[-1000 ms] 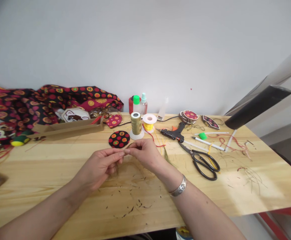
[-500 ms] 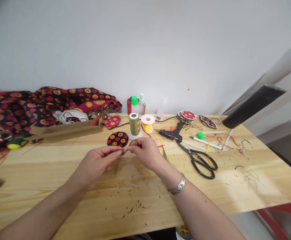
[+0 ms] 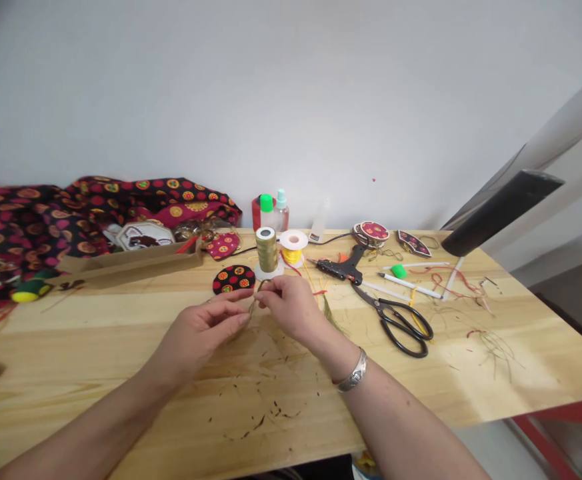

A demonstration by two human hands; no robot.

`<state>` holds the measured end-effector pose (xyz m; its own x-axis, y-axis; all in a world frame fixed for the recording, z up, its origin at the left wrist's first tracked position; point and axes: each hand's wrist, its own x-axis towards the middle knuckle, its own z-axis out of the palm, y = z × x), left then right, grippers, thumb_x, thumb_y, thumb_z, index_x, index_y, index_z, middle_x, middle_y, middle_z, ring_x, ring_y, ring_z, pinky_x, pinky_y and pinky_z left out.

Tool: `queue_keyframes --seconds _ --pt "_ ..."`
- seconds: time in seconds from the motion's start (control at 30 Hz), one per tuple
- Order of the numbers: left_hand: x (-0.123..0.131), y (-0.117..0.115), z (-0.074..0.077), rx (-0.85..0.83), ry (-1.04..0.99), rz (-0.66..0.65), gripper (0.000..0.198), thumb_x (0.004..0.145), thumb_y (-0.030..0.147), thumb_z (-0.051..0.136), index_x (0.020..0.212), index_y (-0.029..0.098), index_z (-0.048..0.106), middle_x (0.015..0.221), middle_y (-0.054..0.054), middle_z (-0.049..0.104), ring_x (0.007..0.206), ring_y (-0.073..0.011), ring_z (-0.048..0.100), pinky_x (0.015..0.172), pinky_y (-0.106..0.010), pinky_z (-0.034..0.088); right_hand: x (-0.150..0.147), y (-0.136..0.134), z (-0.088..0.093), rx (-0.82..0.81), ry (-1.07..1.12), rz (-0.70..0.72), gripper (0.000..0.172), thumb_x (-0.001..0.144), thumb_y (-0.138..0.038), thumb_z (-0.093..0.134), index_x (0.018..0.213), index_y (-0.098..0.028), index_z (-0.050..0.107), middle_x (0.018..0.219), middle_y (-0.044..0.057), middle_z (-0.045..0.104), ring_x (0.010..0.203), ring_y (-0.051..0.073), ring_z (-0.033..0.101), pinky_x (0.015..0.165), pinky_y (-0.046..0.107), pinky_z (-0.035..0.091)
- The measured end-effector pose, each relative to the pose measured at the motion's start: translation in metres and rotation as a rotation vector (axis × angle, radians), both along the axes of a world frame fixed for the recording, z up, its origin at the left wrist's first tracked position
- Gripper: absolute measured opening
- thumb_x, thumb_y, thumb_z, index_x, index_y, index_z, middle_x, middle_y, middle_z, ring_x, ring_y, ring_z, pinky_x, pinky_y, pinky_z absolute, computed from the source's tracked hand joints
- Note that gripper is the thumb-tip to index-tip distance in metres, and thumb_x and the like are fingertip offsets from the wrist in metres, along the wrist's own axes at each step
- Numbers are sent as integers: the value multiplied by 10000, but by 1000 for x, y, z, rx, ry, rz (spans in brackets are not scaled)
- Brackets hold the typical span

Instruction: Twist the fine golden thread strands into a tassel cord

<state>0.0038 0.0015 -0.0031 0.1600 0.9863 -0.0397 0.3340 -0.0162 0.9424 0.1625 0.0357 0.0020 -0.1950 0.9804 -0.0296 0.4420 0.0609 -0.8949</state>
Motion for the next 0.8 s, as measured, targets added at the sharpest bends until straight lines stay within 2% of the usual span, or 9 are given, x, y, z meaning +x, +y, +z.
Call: queue_keyframes --seconds 0.2,0.37,0.47,0.53,0.57,0.67,0.8 --pt "4 -3 -5 8 2 -34 129 712 256 570 697 196 683 1095 -79 614 1117 -209 479 922 -329 356 -3 -2 2 -153 198 45 179 705 -246 551 565 -138 584 455 -45 460 420 54 322 434 202 262" --pt "4 -2 -10 39 -27 -47 133 708 256 577 718 206 700 1063 -52 624 1090 -201 486 891 -303 374 -5 -4 2 -223 327 60 169 689 -274 578 589 -141 549 462 -48 470 403 49 322 401 199 237" --pt "5 -3 -8 -27 -9 -45 160 704 288 571 718 196 701 858 -31 666 804 -174 583 687 -269 443 -5 -4 1 -222 325 48 173 679 -268 588 569 -143 541 455 -53 461 404 47 323 405 198 246" --pt "5 -3 -6 -47 13 -30 172 697 299 572 717 189 702 701 -9 641 623 -138 550 574 -250 425 -5 -3 0 -210 290 30 168 676 -261 590 565 -139 555 471 -45 484 420 50 335 416 199 260" --pt "6 -3 -6 -28 16 -24 168 694 295 575 714 188 703 667 -3 620 599 -130 533 566 -247 419 -5 -2 -1 -200 272 23 163 676 -260 590 572 -137 567 490 -36 506 434 54 347 425 199 269" --pt "5 -4 -7 94 20 -17 142 694 266 581 704 195 703 704 -8 561 670 -131 526 628 -248 425 -5 -2 -1 -190 248 22 153 674 -261 590 592 -133 585 533 -18 548 462 60 361 440 199 287" --pt "3 -3 -11 178 103 -20 140 714 258 569 723 212 701 740 -10 495 713 -135 506 645 -251 429 -6 -4 1 -261 311 30 159 665 -264 592 576 -136 561 522 -15 547 428 52 331 404 198 248"
